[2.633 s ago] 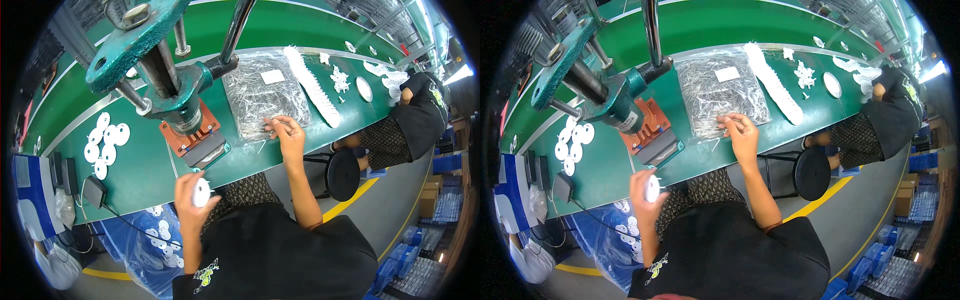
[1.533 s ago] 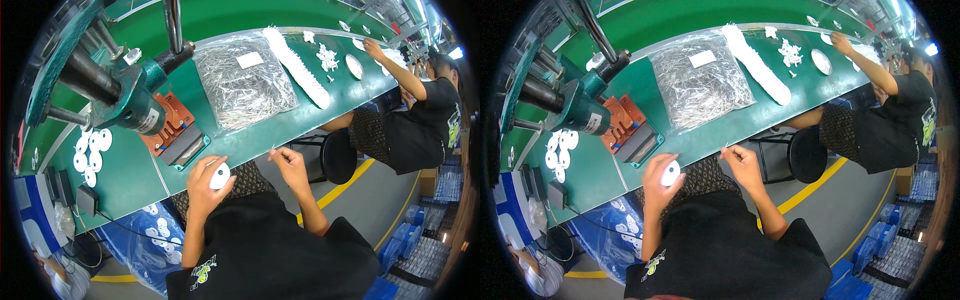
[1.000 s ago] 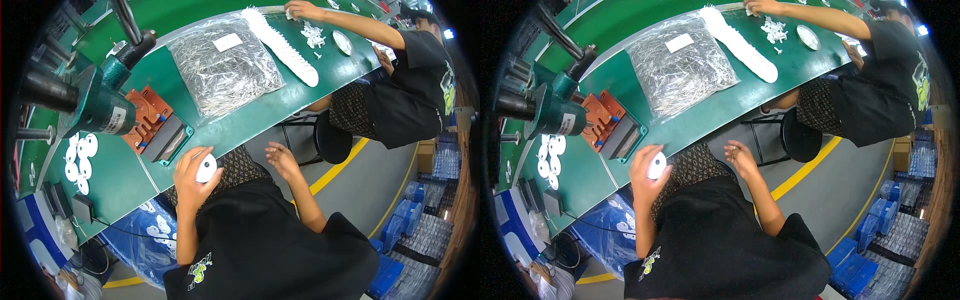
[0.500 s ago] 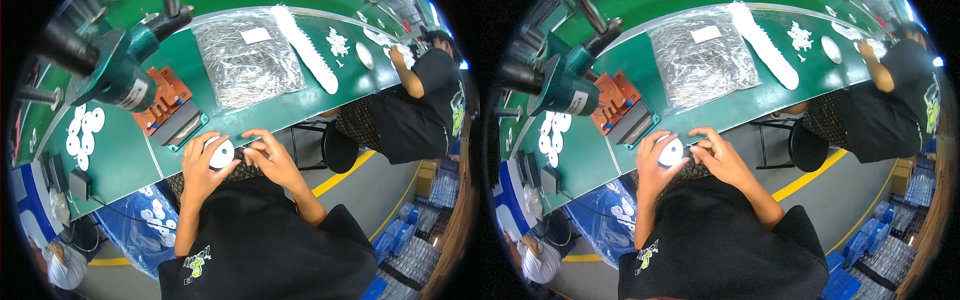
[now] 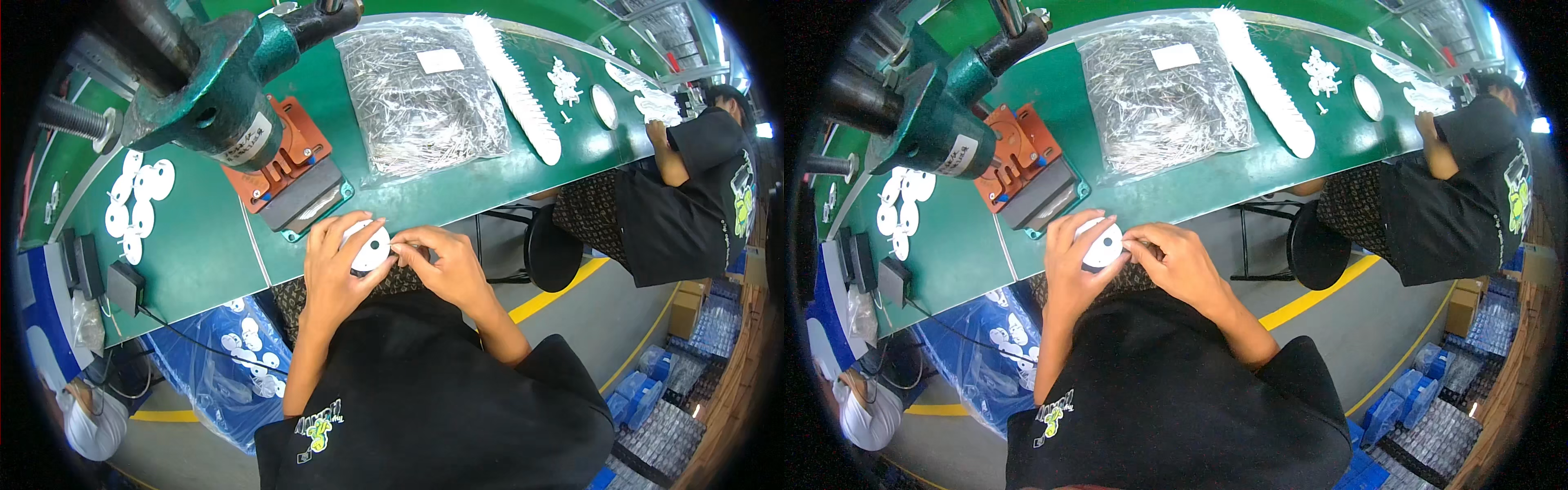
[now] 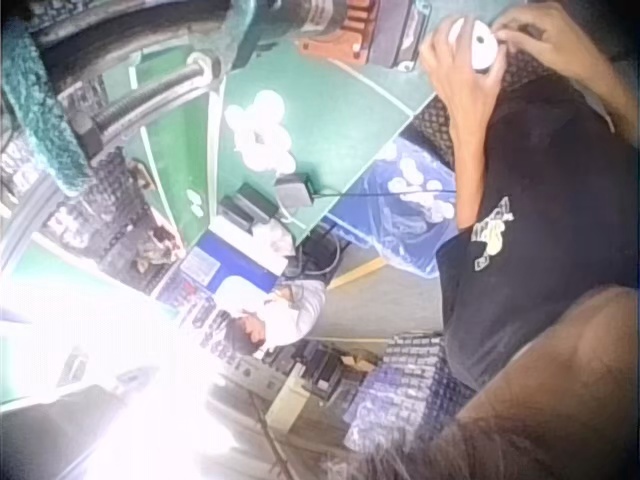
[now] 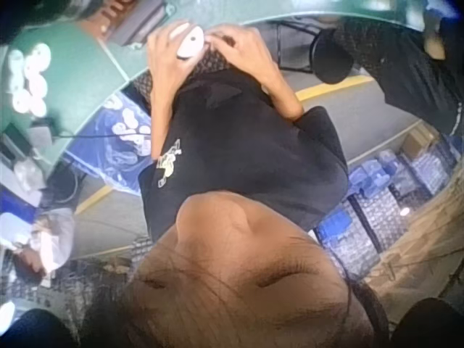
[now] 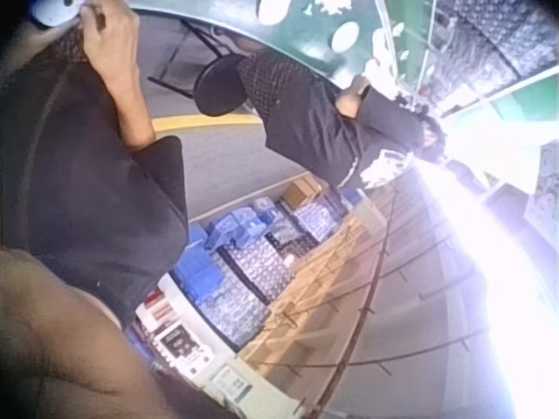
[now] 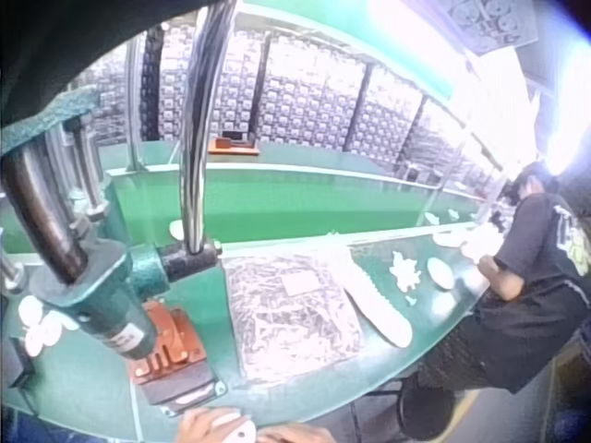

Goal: The person assembles small circular electronic components using a manual press.

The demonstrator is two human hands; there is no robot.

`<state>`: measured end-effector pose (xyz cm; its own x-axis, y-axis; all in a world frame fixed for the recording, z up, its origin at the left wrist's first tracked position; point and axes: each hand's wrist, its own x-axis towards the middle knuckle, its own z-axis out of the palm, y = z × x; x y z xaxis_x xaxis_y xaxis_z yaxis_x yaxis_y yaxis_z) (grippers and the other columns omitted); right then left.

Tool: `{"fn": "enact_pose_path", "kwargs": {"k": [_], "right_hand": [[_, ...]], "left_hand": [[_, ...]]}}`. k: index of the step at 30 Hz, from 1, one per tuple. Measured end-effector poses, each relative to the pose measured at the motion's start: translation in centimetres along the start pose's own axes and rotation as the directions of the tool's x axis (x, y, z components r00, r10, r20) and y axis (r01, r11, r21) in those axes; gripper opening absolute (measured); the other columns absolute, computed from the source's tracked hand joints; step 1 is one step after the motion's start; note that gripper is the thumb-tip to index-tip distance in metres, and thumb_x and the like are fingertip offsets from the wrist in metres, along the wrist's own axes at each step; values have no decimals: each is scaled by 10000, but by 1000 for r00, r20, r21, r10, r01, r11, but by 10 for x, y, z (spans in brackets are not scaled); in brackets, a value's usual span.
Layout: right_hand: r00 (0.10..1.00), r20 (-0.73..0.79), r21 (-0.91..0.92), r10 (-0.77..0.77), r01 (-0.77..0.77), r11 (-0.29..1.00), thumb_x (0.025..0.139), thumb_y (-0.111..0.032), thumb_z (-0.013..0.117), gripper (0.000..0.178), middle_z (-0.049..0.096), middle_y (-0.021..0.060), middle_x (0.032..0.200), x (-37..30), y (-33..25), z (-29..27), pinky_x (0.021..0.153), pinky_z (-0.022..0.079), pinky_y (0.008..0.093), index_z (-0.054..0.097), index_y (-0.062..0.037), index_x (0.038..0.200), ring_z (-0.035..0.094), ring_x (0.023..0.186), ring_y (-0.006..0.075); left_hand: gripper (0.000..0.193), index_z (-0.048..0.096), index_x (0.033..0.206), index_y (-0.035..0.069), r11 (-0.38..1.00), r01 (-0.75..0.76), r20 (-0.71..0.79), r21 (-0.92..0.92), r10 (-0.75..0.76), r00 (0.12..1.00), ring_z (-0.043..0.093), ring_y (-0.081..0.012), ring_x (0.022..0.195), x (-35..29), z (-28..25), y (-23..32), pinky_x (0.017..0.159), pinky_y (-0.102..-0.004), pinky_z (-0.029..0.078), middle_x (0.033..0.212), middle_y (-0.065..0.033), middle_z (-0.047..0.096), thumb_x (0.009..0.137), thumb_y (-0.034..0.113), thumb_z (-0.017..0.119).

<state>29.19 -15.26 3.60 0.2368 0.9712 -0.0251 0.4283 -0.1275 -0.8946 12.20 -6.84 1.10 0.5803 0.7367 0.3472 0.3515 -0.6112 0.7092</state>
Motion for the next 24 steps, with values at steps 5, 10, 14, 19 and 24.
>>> {"fn": "enact_pose_path", "kwargs": {"k": [5, 10, 14, 19, 24], "right_hand": [[998, -24, -46, -62, 61, 997, 892, -63, 717, 139, 730, 112, 873, 0, -2, -1, 608, 505, 291, 716, 12, 1009, 672, 688, 166], [922, 140, -552, -360, 374, 745, 767, -29, 687, 205, 655, 107, 807, 1, -21, 1, 681, 516, 370, 636, 12, 960, 621, 730, 284], [913, 244, -656, -328, 404, 637, 736, -53, 674, 278, 621, 97, 785, 11, -44, 7, 710, 504, 358, 605, 18, 996, 614, 756, 255], [928, 331, -792, -170, 372, 484, 730, -63, 682, 314, 637, 96, 780, 16, -54, 14, 700, 503, 327, 597, 28, 1017, 631, 765, 245], [913, 336, -754, -232, 408, 514, 741, -98, 706, 391, 656, 103, 735, 24, -47, 19, 676, 506, 321, 578, 34, 1086, 657, 731, 240]], "left_hand": [[559, 704, 1171, 120, 1000, -15, -1, 7, 15, 1000, 541, -318, 1114, 0, 1, -2, 954, -428, 457, 1227, -70, 636, 636, 154, 863], [636, 647, 1240, 46, 1000, 25, -20, 8, -25, 999, 551, -320, 1166, -2, 1, -3, 980, -427, 445, 1285, -83, 621, 657, 182, 860], [632, 626, 1250, 16, 997, -43, 6, 60, 43, 999, 545, -343, 1234, -7, 0, -11, 1008, -437, 437, 1333, -124, 604, 675, 154, 849], [613, 621, 1247, -1, 993, -78, 39, 90, 75, 996, 538, -359, 1249, -10, -2, -4, 1025, -450, 457, 1365, -152, 564, 679, 97, 833], [602, 616, 1250, -15, 1000, 2, 31, 25, -3, 1000, 553, -386, 1229, -13, -3, 0, 1003, -464, 477, 1361, -179, 549, 692, 76, 823]]}}
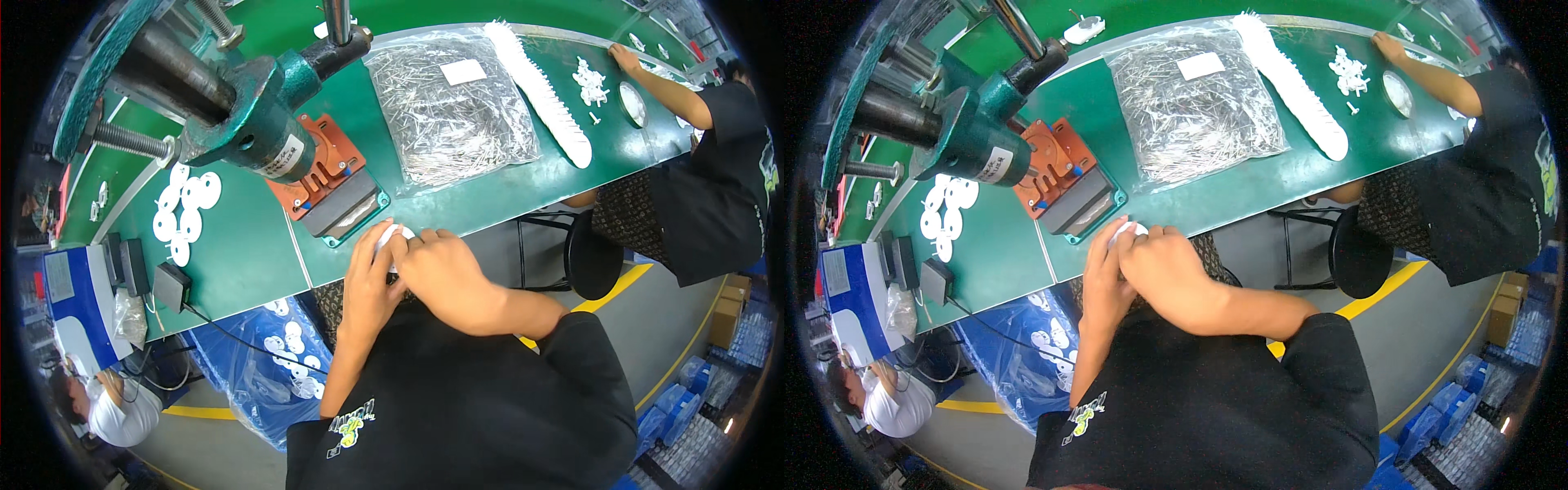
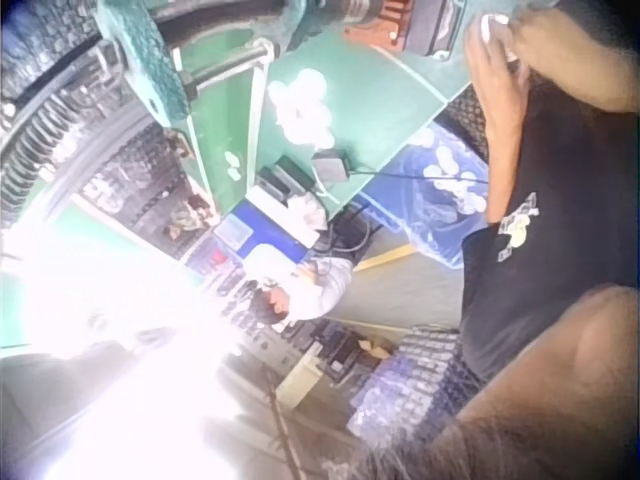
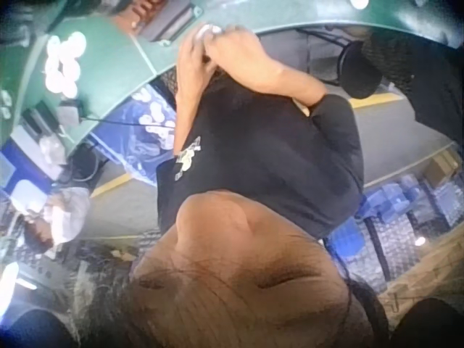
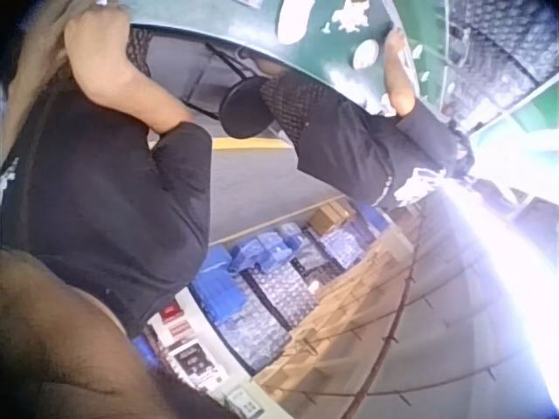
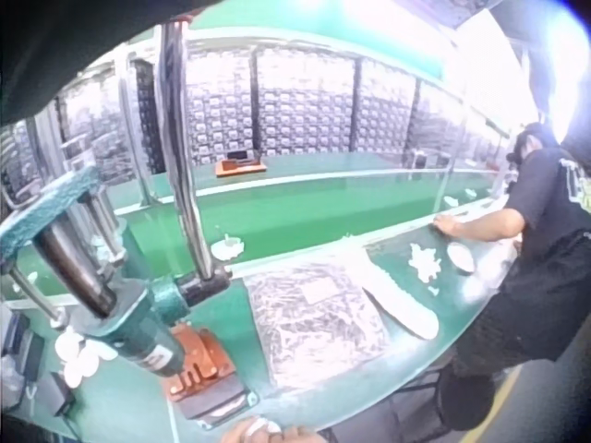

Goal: The person assembles small circular electronic components using a manual press.

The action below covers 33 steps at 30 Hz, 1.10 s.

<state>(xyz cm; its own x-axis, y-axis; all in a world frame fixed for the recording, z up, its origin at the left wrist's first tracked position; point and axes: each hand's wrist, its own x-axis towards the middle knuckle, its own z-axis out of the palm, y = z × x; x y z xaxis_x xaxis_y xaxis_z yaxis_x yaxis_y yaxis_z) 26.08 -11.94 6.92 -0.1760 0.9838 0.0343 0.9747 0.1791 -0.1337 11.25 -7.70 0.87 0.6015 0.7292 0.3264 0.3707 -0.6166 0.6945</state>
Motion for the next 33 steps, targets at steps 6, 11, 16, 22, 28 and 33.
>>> {"fn": "enact_pose_path", "kwargs": {"k": [6, 11, 16, 22, 28, 33], "right_hand": [[988, 91, 792, 127, -149, 592, 912, -243, 734, 401, 607, 62, 602, -17, 27, -14, 506, 412, 287, 574, -65, 1235, 532, 483, 147], [846, -175, 793, 503, -181, 582, 887, -112, 714, 197, 623, 61, 641, -22, 34, 52, 498, 429, 299, 671, -76, 1076, 561, 511, 172], [745, -540, 537, 391, -54, 842, 816, -52, 738, 79, 585, 8, 582, -11, 29, 70, 450, 404, 293, 721, -100, 876, 547, 467, 147], [749, -532, 545, 395, -54, 837, 827, -82, 732, 77, 567, 12, 559, -6, 27, 70, 447, 410, 310, 722, -118, 894, 555, 463, 165], [682, -599, 702, 419, 195, 685, 818, -6, 720, 373, 678, 78, 879, 35, 37, 20, 581, 477, 290, 652, -44, 1184, 628, 704, 149], [177, -984, 113, 20, 536, 837, 888, -55, 689, 566, 508, 141, 1347, 120, 38, -154, 879, 513, 366, 448, 5, 1397, 563, 1150, 272]], "left_hand": [[480, 660, 1198, -17, 976, -104, -102, 192, 125, 987, 565, -416, 1228, 4, -42, 5, 1002, -482, 485, 1317, -184, 584, 739, 42, 790], [498, 717, 1149, 106, 891, -210, -225, 402, 318, 921, 593, -346, 1138, 30, -79, 6, 1010, -519, 477, 1170, -136, 630, 666, -5, 769], [428, 705, 1169, 81, 869, -194, -172, 456, 299, 939, 582, -343, 1176, 50, -89, -15, 1059, -546, 425, 1197, -115, 644, 752, -11, 731], [475, 609, 1308, 38, 905, -46, -192, 423, 139, 971, 517, -410, 1271, 63, -81, -20, 1110, -497, 359, 1364, -179, 567, 846, 76, 712], [546, 553, 1354, 19, 895, -75, -240, 439, 197, 951, 588, -333, 1169, 72, -75, -18, 943, -412, 493, 1315, -190, 554, 843, 95, 728], [612, 536, 1344, 46, 988, 78, -299, 133, -35, 954, 520, -362, 1202, 77, -74, -30, 1024, -448, 425, 1303, -171, 529, 812, 199, 797]]}}
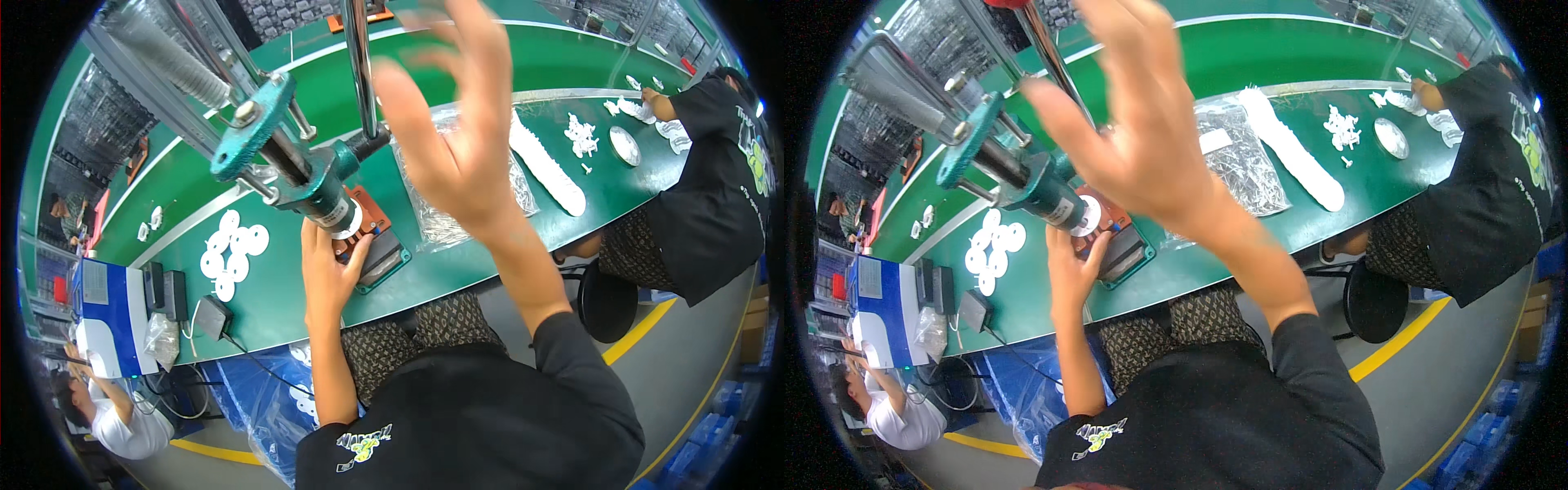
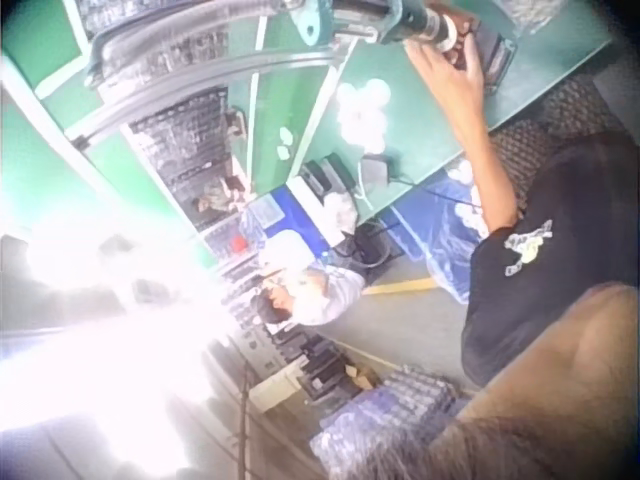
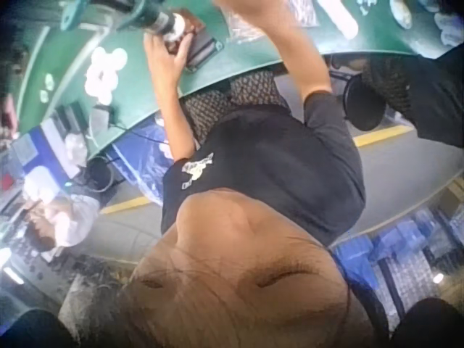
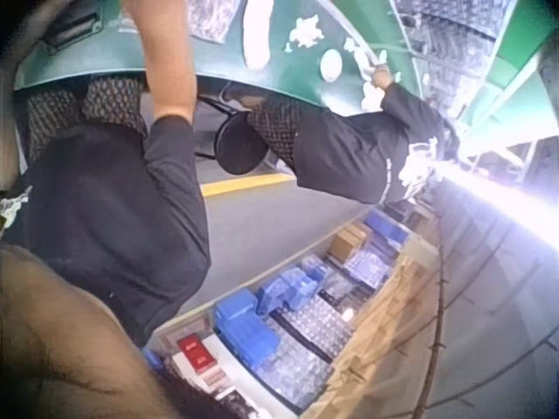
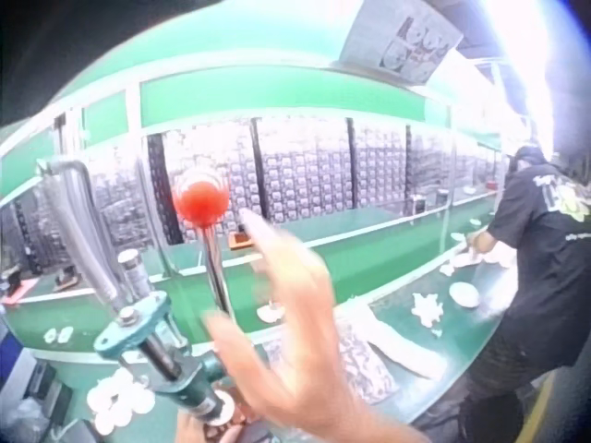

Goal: The person assembles small circular electronic components using a manual press.

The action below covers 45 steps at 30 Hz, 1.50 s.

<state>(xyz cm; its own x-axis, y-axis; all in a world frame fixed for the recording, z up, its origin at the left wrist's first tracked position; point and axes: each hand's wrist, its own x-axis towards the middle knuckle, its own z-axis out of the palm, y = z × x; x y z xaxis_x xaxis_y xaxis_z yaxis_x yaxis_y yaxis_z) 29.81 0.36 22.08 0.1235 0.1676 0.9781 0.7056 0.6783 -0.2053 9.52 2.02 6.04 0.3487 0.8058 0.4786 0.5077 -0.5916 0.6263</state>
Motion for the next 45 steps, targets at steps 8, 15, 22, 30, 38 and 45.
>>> {"fn": "enact_pose_path", "kwargs": {"k": [8, 15, 22, 30, 38, 45], "right_hand": [[939, 234, 433, 252, -333, 838, 946, -295, 630, 419, 640, 152, 1163, 60, -17, -5, 818, 522, 341, 590, 16, 1224, 654, 993, 236], [887, 71, 822, 456, -311, 476, 1055, -439, 279, 621, 459, 69, 720, -119, -57, -80, 582, 433, 385, 434, -125, 543, 472, 517, 198], [863, 66, 821, 501, -332, 465, 918, -600, 553, 801, 482, 181, 1402, -30, -79, -45, 1161, 300, 491, 326, -88, 1490, 440, 1339, 376], [872, 471, 243, 136, -276, 930, 734, -152, 816, 324, 488, 191, 1428, -128, -43, -42, 1102, 373, 497, 618, -66, 976, 450, 1340, 379], [809, 500, -157, 311, -268, 951, 740, -169, 830, 453, 591, 183, 1322, -208, -61, -84, 951, 524, 436, 598, 2, 1089, 617, 1163, 360], [847, 198, -379, 493, -397, 836, 696, -140, 871, 599, 662, 214, 1234, -214, -31, -157, 952, 529, 389, 609, -7, 1218, 672, 1102, 312]], "left_hand": [[727, 508, 1366, 30, 998, -39, -65, 45, 42, 997, 433, -394, 1333, -4, 12, -19, 1091, -462, 378, 1415, -199, 468, 755, 239, 843], [750, 496, 1334, -28, 994, -110, -107, -2, 109, 988, 426, -415, 1334, -1, 17, -14, 1120, -484, 351, 1397, -202, 472, 718, 222, 844], [587, 597, 1205, -24, 963, -154, -214, 223, 202, 956, 509, -397, 1272, -7, 9, -27, 1105, -502, 387, 1337, -202, 555, 673, 100, 811], [411, 638, 1169, -15, 929, -95, -338, -359, -34, 940, 659, -288, 1041, -69, 5, 20, 1015, -458, 467, 1125, -150, 687, 840, 194, 765], [363, 521, 1296, -67, 504, 462, 346, -730, -309, 886, 621, -169, 1063, -109, 39, 58, 934, -286, 474, 1152, -108, 650, 994, 128, 567], [384, 601, 1279, -40, 786, 391, 499, -479, -123, 858, 661, -299, 1122, -79, 28, 85, 990, -362, 488, 1214, -175, 685, 908, 58, 621]]}}
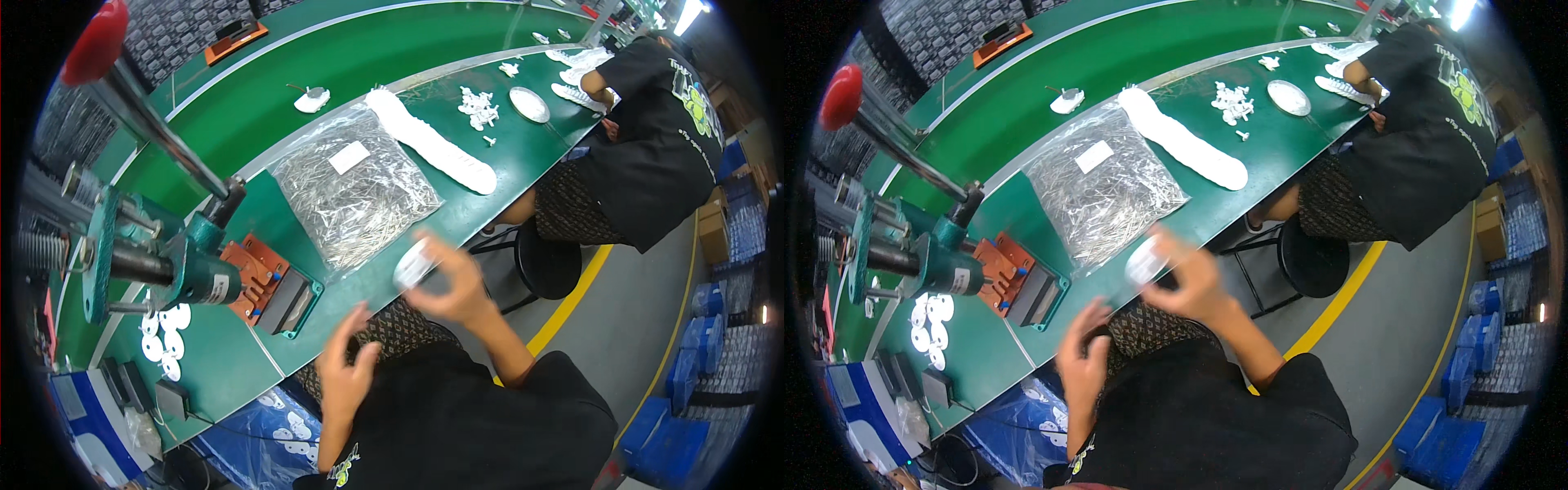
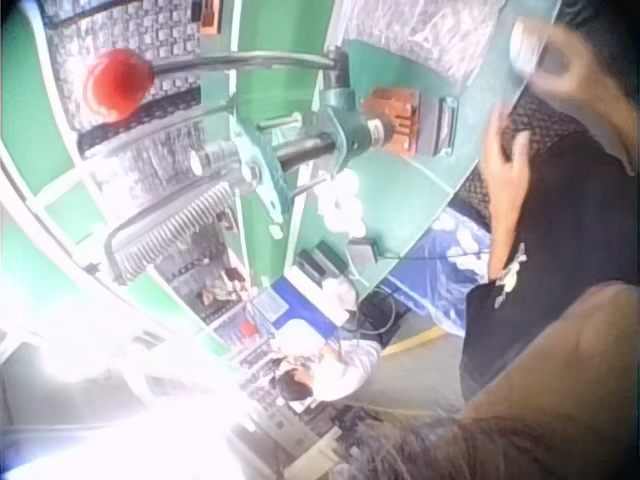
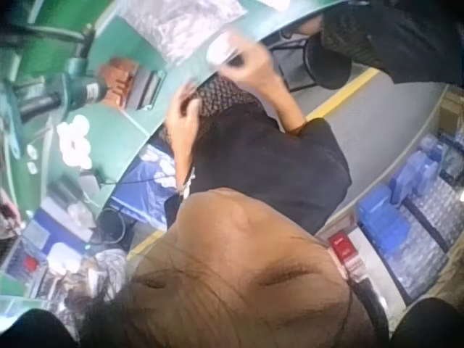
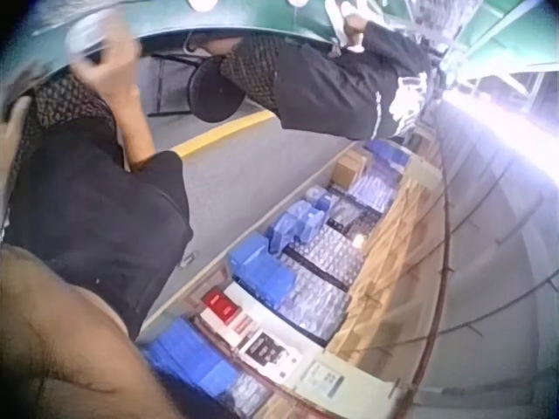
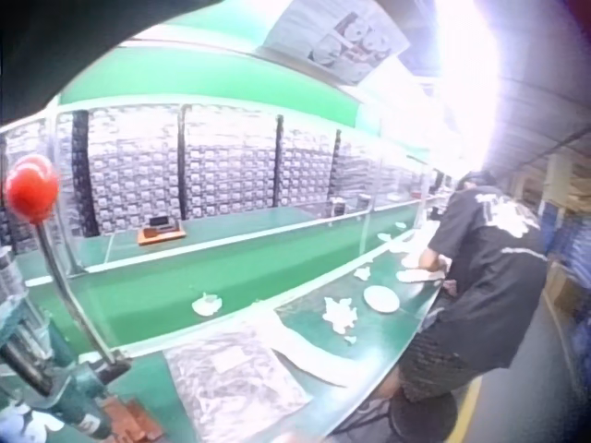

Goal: The person assembles small circular electronic components using a manual press.

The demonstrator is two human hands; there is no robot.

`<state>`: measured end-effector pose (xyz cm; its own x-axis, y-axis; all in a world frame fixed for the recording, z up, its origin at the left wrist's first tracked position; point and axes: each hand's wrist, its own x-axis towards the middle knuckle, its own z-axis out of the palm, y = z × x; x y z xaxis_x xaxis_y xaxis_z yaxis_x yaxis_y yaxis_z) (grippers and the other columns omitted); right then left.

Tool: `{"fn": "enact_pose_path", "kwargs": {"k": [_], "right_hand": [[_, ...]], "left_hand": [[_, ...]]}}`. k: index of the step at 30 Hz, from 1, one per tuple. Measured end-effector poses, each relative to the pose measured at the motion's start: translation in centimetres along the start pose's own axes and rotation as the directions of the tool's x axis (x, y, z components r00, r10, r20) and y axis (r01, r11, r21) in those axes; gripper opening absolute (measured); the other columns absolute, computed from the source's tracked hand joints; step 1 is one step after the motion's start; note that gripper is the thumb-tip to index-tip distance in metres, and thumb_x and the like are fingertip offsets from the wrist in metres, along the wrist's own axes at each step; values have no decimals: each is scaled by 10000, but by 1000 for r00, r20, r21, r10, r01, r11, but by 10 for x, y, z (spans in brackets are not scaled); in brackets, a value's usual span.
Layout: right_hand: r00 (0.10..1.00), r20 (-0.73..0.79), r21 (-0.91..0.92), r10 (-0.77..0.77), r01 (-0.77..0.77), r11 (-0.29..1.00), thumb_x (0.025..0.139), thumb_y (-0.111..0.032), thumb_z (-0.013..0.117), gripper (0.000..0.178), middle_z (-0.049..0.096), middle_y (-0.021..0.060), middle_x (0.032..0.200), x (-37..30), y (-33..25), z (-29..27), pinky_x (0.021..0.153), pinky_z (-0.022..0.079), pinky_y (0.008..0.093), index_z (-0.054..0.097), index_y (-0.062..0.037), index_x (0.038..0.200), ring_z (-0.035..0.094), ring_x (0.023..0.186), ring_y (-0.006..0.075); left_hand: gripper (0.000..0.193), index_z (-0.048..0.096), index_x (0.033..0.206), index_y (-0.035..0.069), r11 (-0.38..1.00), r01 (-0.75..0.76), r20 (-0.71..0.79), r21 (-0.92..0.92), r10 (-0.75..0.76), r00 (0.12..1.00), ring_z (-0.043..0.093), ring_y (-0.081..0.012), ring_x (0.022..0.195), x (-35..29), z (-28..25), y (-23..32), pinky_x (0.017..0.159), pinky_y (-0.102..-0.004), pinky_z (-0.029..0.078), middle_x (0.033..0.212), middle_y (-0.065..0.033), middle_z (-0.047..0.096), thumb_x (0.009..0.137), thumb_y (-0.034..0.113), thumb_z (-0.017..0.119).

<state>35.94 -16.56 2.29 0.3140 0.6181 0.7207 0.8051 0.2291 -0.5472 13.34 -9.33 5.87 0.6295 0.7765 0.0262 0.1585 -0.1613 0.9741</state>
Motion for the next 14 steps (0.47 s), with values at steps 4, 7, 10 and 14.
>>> {"fn": "enact_pose_path", "kwargs": {"k": [4, 7, 10, 14], "right_hand": [[809, -331, 239, 486, -426, 872, 819, 58, 706, 485, 582, 139, 1295, 17, 94, -73, 958, 514, 324, 563, 63, 1283, 597, 1188, 217], [878, -180, -194, 443, -473, 859, 772, -53, 789, 484, 550, 158, 1329, 12, 138, -109, 1014, 483, 355, 629, 34, 1221, 577, 1226, 248], [904, -65, -243, 422, -425, 872, 762, -131, 807, 487, 577, 157, 1336, 13, 147, -103, 1025, 466, 389, 655, -21, 1211, 579, 1231, 293], [905, -14, -336, 425, -405, 850, 764, -180, 814, 508, 590, 159, 1349, 13, 149, -90, 1045, 451, 407, 667, -64, 1236, 566, 1254, 313]], "left_hand": [[217, 649, 949, -56, 852, -223, -630, 474, 505, 590, 639, -251, 900, -6, -90, -50, 852, -373, 504, 967, -167, 685, 991, 110, 516], [308, 597, 1218, -51, 776, 135, -673, 617, 431, 600, 564, -383, 1182, 17, -170, -66, 1027, -473, 427, 1268, -217, 607, 1003, 163, 544], [458, 506, 1392, 11, 299, 289, -397, 910, 422, 815, 381, -432, 1390, 29, -230, -102, 1137, -523, 318, 1475, -232, 453, 1000, 234, 586], [594, 411, 1494, 102, 253, 314, -376, 915, 252, 892, 239, -462, 1467, 38, -274, -159, 1175, -606, 215, 1590, -206, 294, 981, 310, 626]]}}
